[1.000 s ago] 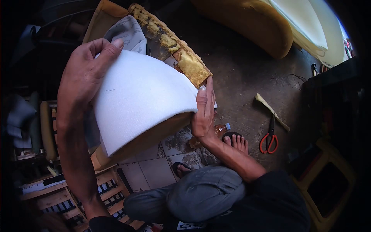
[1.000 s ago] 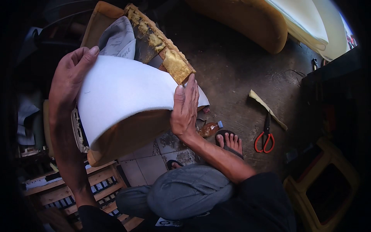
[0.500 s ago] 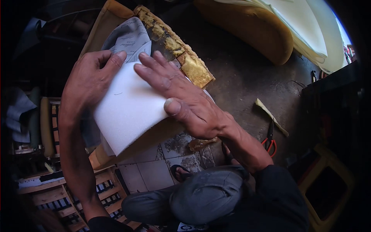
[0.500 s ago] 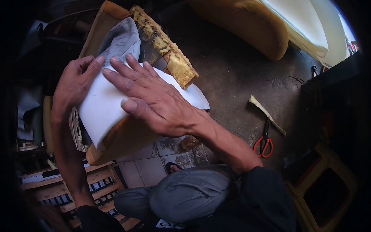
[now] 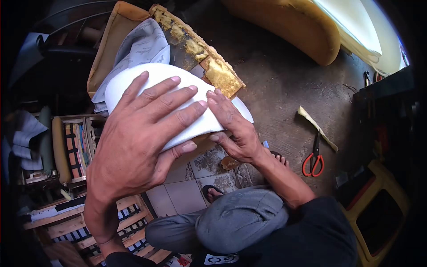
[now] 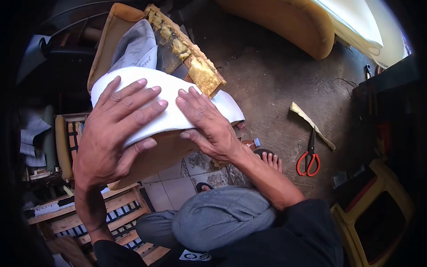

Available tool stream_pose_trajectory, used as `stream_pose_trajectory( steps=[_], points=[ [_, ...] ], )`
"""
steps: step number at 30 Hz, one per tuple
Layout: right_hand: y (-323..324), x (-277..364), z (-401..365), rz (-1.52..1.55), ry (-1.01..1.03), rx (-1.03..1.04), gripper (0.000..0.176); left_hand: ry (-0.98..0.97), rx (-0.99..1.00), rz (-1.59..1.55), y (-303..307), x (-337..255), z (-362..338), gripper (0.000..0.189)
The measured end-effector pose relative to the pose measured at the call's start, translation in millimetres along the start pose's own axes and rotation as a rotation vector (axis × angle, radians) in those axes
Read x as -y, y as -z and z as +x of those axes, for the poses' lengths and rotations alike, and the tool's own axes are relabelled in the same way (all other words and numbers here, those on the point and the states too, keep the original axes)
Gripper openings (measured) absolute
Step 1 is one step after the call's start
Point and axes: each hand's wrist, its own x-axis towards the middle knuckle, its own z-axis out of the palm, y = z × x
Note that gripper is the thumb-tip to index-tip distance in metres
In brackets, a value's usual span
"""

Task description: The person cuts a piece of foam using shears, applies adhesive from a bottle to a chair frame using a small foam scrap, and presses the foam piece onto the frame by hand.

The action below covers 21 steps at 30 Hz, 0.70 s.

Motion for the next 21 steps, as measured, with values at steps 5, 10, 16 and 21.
stream_pose_trajectory(
  steps=[5, 10, 16, 21],
  points=[
    [0, -9, -3, 0.042, 0.037, -0.011, 0.063, -0.049, -0.05, -0.08, -1, 2, -4, 0.039],
    [3, 3, 0, 0.018, 0.081, -0.018, 0.06, -0.105, -0.064, -0.104, -10, 10, -12, 0.041],
    [-8, 27, 89, 0.317, 0.106, -0.177, 0.063, -0.166, -0.281, -0.182, -56, 19, -30, 0.05],
    [-8, 34, 96, 0.082, 0.076, 0.039, 0.079, 0.075, -0.571, -0.401, -80, 6, -50, 0.053]
  ],
)
